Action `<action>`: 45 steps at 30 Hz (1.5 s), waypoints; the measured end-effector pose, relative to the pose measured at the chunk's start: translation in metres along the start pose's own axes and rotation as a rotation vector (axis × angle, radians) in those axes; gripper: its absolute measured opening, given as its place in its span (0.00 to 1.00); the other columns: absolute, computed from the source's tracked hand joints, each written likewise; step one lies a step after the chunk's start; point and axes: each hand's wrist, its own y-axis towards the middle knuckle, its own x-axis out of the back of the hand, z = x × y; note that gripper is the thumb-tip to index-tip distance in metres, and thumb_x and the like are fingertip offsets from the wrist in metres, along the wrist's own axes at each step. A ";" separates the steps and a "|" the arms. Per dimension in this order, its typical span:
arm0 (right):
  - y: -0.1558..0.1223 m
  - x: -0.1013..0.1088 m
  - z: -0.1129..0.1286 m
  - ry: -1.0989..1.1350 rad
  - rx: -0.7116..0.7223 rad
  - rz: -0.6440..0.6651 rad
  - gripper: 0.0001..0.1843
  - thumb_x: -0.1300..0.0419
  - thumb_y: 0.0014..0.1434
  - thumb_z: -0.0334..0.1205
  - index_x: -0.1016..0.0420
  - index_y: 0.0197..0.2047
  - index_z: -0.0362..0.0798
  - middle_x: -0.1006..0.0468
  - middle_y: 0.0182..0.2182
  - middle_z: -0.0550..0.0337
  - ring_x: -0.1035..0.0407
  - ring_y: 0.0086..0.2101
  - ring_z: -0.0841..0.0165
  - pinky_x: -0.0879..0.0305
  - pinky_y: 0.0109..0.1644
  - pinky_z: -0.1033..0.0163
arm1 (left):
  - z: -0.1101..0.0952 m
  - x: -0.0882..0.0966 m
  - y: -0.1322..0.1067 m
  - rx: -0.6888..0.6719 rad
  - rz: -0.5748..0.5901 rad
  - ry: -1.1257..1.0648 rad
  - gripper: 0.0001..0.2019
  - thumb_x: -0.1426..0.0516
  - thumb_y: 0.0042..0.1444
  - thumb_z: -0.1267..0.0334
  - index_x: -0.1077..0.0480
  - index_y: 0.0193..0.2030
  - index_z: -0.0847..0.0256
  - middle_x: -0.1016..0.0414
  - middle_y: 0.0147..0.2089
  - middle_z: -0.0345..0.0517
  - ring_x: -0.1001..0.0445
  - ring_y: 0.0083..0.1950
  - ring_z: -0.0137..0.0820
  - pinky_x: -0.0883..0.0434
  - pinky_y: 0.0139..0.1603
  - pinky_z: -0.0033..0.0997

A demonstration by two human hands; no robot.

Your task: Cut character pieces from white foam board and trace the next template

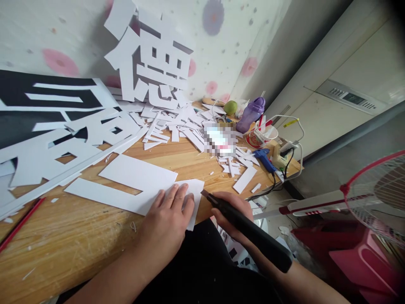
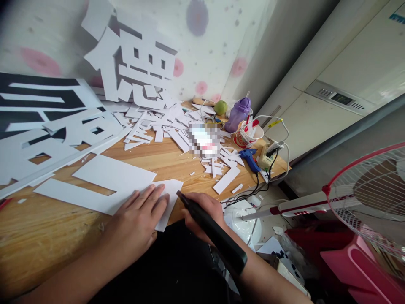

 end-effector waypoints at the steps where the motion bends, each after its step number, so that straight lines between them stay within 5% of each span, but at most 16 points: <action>1: 0.003 -0.003 -0.001 0.008 -0.029 -0.019 0.16 0.38 0.57 0.37 0.29 0.49 0.52 0.18 0.35 0.57 0.22 0.32 0.65 0.24 0.37 0.61 | 0.000 0.001 0.000 -0.004 0.002 -0.003 0.21 0.48 0.56 0.72 0.28 0.56 0.65 0.33 0.66 0.62 0.33 0.65 0.52 0.32 0.61 0.57; 9: 0.034 -0.025 -0.013 0.037 -0.022 0.050 0.17 0.38 0.58 0.39 0.27 0.51 0.50 0.17 0.41 0.54 0.21 0.38 0.64 0.23 0.44 0.59 | 0.000 0.006 0.000 0.016 0.037 -0.027 0.23 0.48 0.58 0.67 0.29 0.60 0.64 0.34 0.66 0.63 0.35 0.66 0.51 0.34 0.63 0.56; 19: 0.033 -0.027 -0.014 0.002 -0.009 0.057 0.16 0.38 0.60 0.40 0.27 0.51 0.50 0.17 0.41 0.54 0.21 0.39 0.64 0.24 0.44 0.60 | 0.000 0.003 -0.001 0.010 0.032 -0.016 0.23 0.49 0.58 0.69 0.29 0.60 0.64 0.34 0.66 0.62 0.34 0.66 0.51 0.33 0.62 0.57; 29: 0.037 -0.022 -0.011 -0.039 0.038 0.146 0.14 0.40 0.60 0.39 0.28 0.50 0.50 0.18 0.38 0.54 0.22 0.38 0.63 0.25 0.42 0.59 | -0.001 0.003 0.000 0.019 0.024 -0.038 0.23 0.48 0.57 0.68 0.30 0.60 0.63 0.34 0.67 0.62 0.35 0.67 0.51 0.35 0.63 0.57; 35: 0.038 -0.015 -0.008 -0.099 0.162 0.190 0.12 0.41 0.60 0.36 0.30 0.47 0.47 0.22 0.29 0.56 0.27 0.30 0.65 0.29 0.35 0.62 | -0.001 -0.001 -0.002 0.048 -0.023 -0.031 0.21 0.47 0.57 0.66 0.28 0.57 0.61 0.33 0.66 0.58 0.35 0.66 0.50 0.35 0.63 0.54; 45: 0.012 -0.002 -0.007 -0.085 0.181 0.197 0.17 0.41 0.57 0.33 0.32 0.51 0.48 0.24 0.29 0.57 0.30 0.27 0.67 0.31 0.32 0.64 | -0.002 -0.003 -0.002 0.044 -0.005 -0.008 0.22 0.48 0.53 0.73 0.28 0.55 0.62 0.33 0.67 0.56 0.35 0.67 0.49 0.35 0.63 0.54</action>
